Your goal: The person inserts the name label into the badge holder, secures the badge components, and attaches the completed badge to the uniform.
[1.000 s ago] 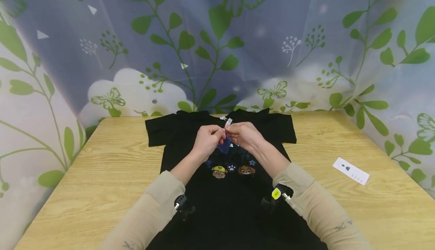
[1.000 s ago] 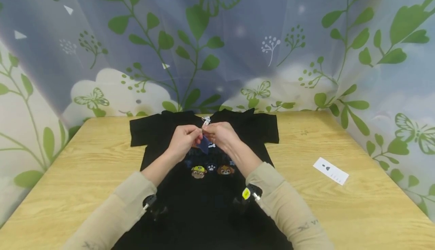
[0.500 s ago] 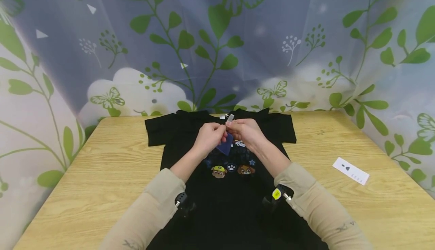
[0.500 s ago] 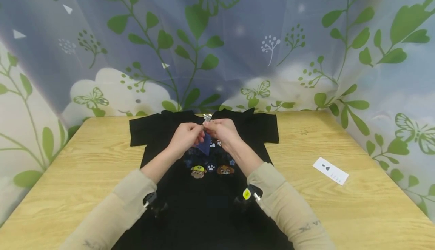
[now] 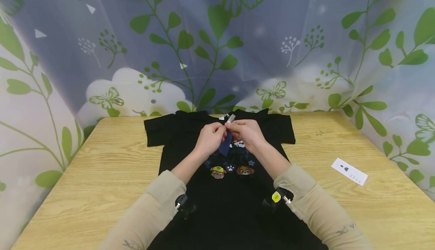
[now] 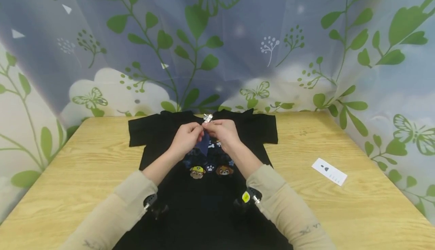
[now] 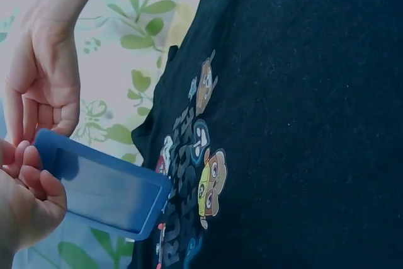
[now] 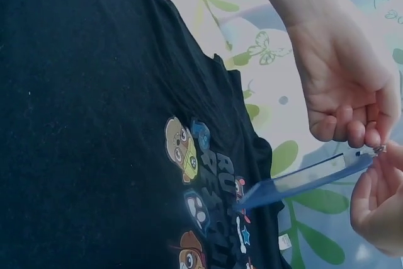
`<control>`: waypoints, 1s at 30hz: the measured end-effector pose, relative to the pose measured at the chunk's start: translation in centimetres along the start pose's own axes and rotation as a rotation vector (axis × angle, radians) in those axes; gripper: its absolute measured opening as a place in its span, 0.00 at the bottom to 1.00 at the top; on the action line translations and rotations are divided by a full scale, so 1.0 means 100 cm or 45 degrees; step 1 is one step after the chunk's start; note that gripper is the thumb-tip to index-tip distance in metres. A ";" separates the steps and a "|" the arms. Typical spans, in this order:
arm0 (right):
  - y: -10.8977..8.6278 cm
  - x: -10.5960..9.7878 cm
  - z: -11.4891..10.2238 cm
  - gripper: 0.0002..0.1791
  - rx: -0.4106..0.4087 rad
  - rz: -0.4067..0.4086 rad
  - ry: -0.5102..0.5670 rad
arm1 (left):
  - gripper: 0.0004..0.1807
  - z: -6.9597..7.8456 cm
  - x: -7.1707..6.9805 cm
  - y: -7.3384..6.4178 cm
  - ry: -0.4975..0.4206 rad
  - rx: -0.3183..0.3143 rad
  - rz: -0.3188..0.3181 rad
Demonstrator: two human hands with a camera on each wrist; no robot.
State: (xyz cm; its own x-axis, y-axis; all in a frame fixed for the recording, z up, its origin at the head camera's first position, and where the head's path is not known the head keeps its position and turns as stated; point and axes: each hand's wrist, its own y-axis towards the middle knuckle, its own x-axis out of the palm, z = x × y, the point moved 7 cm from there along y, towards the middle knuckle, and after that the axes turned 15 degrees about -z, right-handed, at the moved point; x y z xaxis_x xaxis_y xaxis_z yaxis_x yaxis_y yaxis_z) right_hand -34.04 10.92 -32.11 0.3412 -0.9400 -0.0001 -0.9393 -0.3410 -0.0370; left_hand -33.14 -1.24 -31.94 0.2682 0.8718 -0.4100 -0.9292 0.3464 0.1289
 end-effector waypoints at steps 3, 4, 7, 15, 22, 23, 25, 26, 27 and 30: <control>0.000 0.000 0.001 0.12 0.026 0.034 -0.055 | 0.14 0.001 0.001 -0.001 -0.023 0.013 0.018; 0.000 0.000 0.001 0.12 0.031 0.038 -0.068 | 0.14 0.000 0.002 -0.001 -0.040 0.021 0.023; 0.001 0.002 0.001 0.11 0.030 0.035 -0.084 | 0.14 -0.001 0.003 -0.001 -0.107 0.042 0.041; 0.002 0.007 0.004 0.10 0.038 -0.037 0.085 | 0.15 -0.007 0.007 0.000 -0.317 0.077 0.036; 0.001 0.008 0.003 0.08 0.017 -0.112 0.362 | 0.16 -0.006 0.007 0.003 -0.471 0.122 0.013; 0.001 0.008 0.003 0.08 0.013 -0.118 0.374 | 0.16 -0.006 0.006 0.003 -0.475 0.117 0.009; 0.002 0.007 0.004 0.08 0.012 -0.136 0.384 | 0.16 -0.006 0.006 0.004 -0.470 0.101 -0.005; 0.003 0.007 0.004 0.09 0.016 -0.144 0.391 | 0.16 -0.006 0.007 0.004 -0.465 0.089 -0.013; 0.003 0.006 0.005 0.09 0.020 -0.152 0.396 | 0.16 -0.007 0.007 0.004 -0.462 0.078 -0.022; 0.003 0.004 0.008 0.09 0.032 -0.167 0.406 | 0.16 -0.009 0.009 0.003 -0.445 0.043 -0.041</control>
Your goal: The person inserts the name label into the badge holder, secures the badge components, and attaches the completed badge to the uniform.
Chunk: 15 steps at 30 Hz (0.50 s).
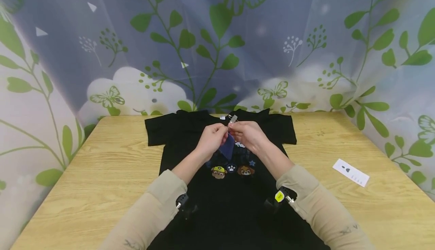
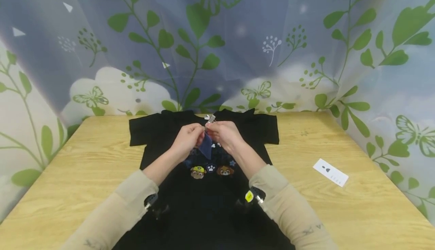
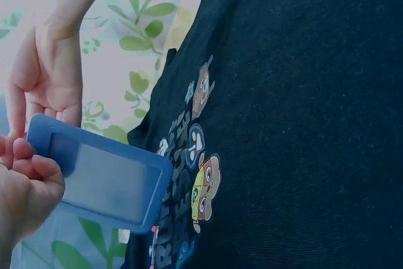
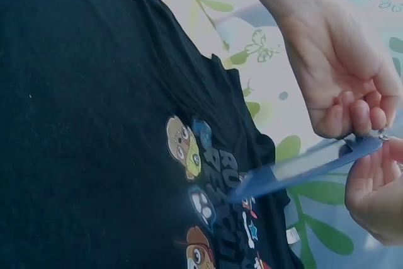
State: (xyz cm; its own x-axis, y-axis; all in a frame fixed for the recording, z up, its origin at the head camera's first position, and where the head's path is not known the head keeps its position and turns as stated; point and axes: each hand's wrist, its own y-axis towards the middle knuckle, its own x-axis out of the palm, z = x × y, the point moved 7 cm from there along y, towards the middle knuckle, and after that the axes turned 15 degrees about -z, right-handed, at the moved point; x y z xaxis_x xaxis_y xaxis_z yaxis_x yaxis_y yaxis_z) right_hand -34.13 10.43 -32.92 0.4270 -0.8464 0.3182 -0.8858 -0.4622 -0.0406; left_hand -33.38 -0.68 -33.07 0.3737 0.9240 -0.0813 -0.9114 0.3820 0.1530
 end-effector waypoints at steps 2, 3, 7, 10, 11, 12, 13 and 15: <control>0.000 -0.001 0.000 0.09 0.005 -0.008 0.001 | 0.15 0.000 0.000 -0.001 0.007 -0.015 0.001; 0.000 -0.001 -0.001 0.08 0.008 -0.009 -0.002 | 0.15 0.000 0.000 -0.001 0.009 -0.020 0.003; 0.000 -0.002 -0.001 0.08 0.030 -0.022 -0.023 | 0.15 0.002 -0.001 -0.003 0.018 -0.032 0.006; -0.001 -0.002 0.000 0.09 0.049 -0.045 -0.046 | 0.15 0.005 -0.001 -0.004 0.047 -0.036 -0.009; -0.001 -0.002 0.000 0.09 0.054 -0.052 -0.052 | 0.15 0.006 -0.001 -0.005 0.060 -0.040 -0.018; -0.002 -0.001 0.001 0.10 0.058 -0.058 -0.060 | 0.14 0.007 -0.001 -0.005 0.078 -0.042 -0.027; -0.002 -0.001 0.001 0.11 0.061 -0.065 -0.069 | 0.14 0.008 -0.001 -0.006 0.094 -0.044 -0.033; -0.003 0.000 0.001 0.12 0.054 -0.082 -0.082 | 0.15 0.008 -0.001 -0.007 0.118 -0.056 -0.044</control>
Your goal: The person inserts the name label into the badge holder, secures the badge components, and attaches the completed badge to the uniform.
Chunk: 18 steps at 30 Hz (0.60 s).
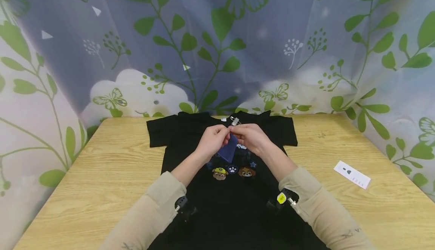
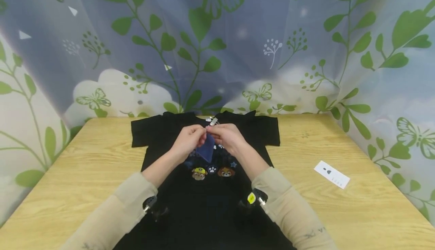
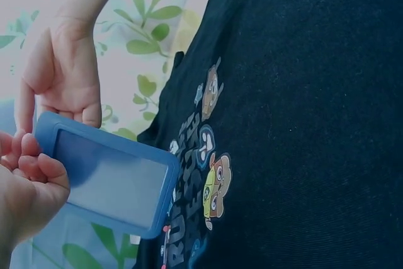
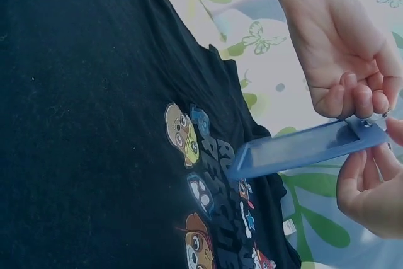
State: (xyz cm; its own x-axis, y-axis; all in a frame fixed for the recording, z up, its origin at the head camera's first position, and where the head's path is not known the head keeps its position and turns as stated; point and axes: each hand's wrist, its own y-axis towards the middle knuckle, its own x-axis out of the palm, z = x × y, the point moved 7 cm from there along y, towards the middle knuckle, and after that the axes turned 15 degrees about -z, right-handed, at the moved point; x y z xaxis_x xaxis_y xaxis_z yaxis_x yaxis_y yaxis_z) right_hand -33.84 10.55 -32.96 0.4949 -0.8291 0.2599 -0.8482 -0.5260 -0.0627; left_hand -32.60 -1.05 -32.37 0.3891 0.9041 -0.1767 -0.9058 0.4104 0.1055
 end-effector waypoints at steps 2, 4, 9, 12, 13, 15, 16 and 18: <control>-0.001 0.000 0.000 0.12 -0.002 0.009 -0.013 | 0.15 0.000 0.000 -0.001 0.016 -0.006 -0.003; -0.002 0.000 -0.001 0.10 -0.002 0.012 -0.046 | 0.15 0.000 -0.001 -0.001 0.020 -0.006 0.001; -0.002 0.001 -0.002 0.13 0.012 0.036 -0.181 | 0.15 -0.001 -0.003 -0.002 0.017 -0.008 0.023; -0.001 0.001 -0.003 0.18 0.017 0.057 -0.255 | 0.15 -0.001 -0.005 -0.003 0.018 -0.014 0.033; -0.001 0.001 -0.002 0.18 0.018 0.065 -0.268 | 0.15 -0.001 -0.005 -0.003 0.018 -0.016 0.034; -0.002 0.001 -0.002 0.18 0.017 0.081 -0.280 | 0.14 -0.001 -0.005 -0.004 0.020 -0.022 0.029; -0.002 0.001 -0.001 0.17 0.015 0.088 -0.278 | 0.15 -0.001 -0.005 -0.004 0.021 -0.025 0.025; -0.002 0.000 0.000 0.16 0.009 0.091 -0.259 | 0.14 -0.001 -0.005 -0.005 0.023 -0.029 0.017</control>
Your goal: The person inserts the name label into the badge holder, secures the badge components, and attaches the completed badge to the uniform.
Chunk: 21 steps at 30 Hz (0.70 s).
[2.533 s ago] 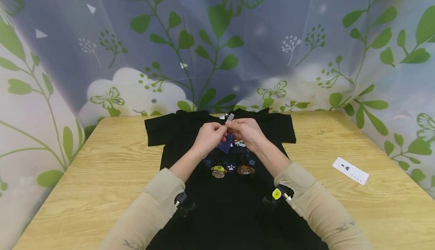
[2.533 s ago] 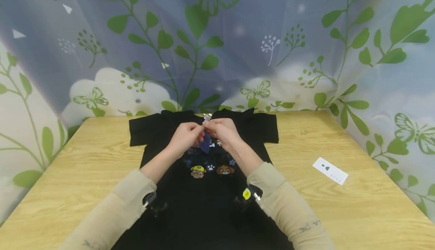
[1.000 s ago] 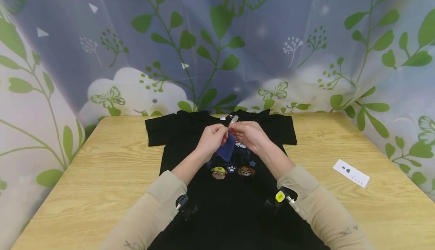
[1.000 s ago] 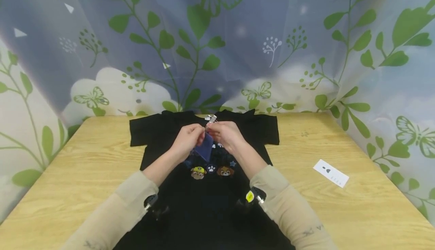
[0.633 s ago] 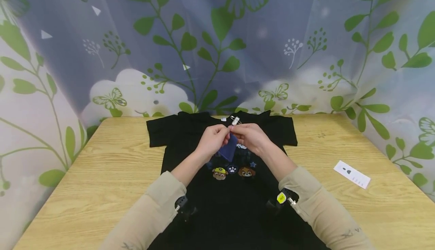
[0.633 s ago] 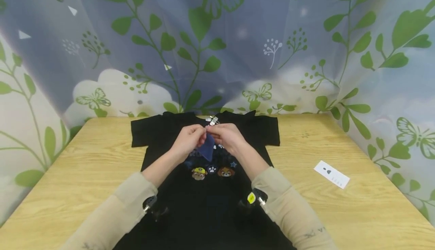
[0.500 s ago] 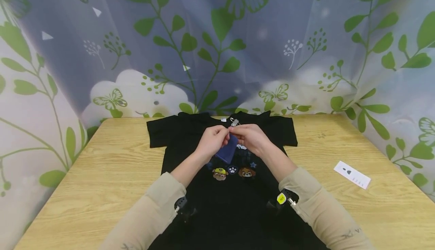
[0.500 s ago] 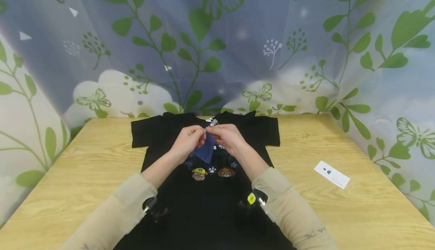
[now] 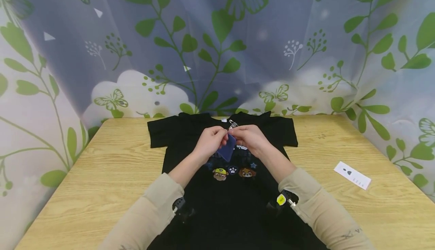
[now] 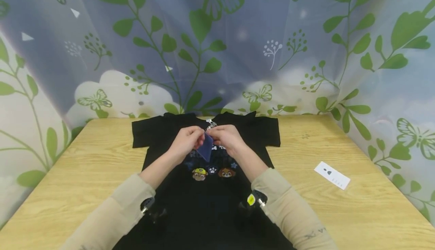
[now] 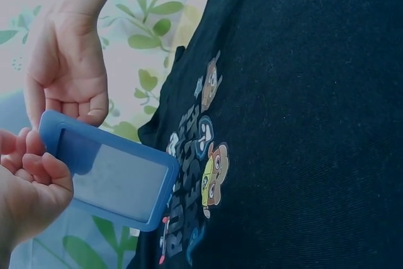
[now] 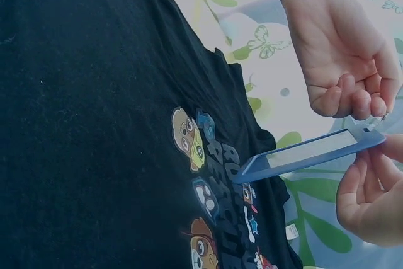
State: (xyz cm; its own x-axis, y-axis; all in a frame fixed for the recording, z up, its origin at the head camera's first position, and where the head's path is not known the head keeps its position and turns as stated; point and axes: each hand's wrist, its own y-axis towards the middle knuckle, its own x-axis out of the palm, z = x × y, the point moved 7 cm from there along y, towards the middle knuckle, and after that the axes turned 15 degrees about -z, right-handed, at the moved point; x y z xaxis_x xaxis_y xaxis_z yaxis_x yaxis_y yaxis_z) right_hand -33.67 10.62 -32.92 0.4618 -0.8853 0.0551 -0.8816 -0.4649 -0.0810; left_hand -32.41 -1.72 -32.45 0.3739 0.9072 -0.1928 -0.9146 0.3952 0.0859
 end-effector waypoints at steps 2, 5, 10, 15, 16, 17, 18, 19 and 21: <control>0.000 0.000 0.001 0.14 -0.001 0.003 0.029 | 0.14 0.000 0.000 -0.001 0.005 -0.002 -0.009; -0.001 0.000 0.000 0.11 0.003 0.003 0.062 | 0.14 0.000 0.000 -0.001 0.013 -0.009 -0.017; -0.001 0.000 0.000 0.11 0.031 0.016 0.074 | 0.14 -0.003 -0.003 -0.002 0.063 -0.049 0.005; -0.002 -0.001 0.002 0.09 0.049 0.020 0.080 | 0.12 -0.004 -0.006 -0.003 0.098 -0.087 0.037; -0.002 -0.002 0.002 0.08 0.050 0.020 0.084 | 0.11 -0.004 -0.006 -0.003 0.091 -0.097 0.040; -0.002 -0.002 0.002 0.08 0.048 0.021 0.085 | 0.10 -0.004 -0.007 -0.003 0.087 -0.106 0.043; -0.002 -0.002 0.002 0.07 0.046 0.022 0.084 | 0.10 -0.004 -0.007 -0.004 0.082 -0.114 0.044; -0.002 -0.002 0.002 0.07 0.044 0.023 0.083 | 0.09 -0.004 -0.007 -0.004 0.075 -0.121 0.043; -0.002 -0.003 0.002 0.07 0.042 0.021 0.078 | 0.09 -0.005 -0.007 -0.003 0.065 -0.126 0.037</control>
State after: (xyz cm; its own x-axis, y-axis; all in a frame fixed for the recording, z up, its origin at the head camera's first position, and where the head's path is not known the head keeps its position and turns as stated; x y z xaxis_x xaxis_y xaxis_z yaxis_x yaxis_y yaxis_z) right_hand -33.65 10.98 -33.14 0.4397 -0.8908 0.1143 -0.8849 -0.4515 -0.1147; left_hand -32.43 -2.55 -32.80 0.3409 0.9086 -0.2414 -0.9366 0.3503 -0.0044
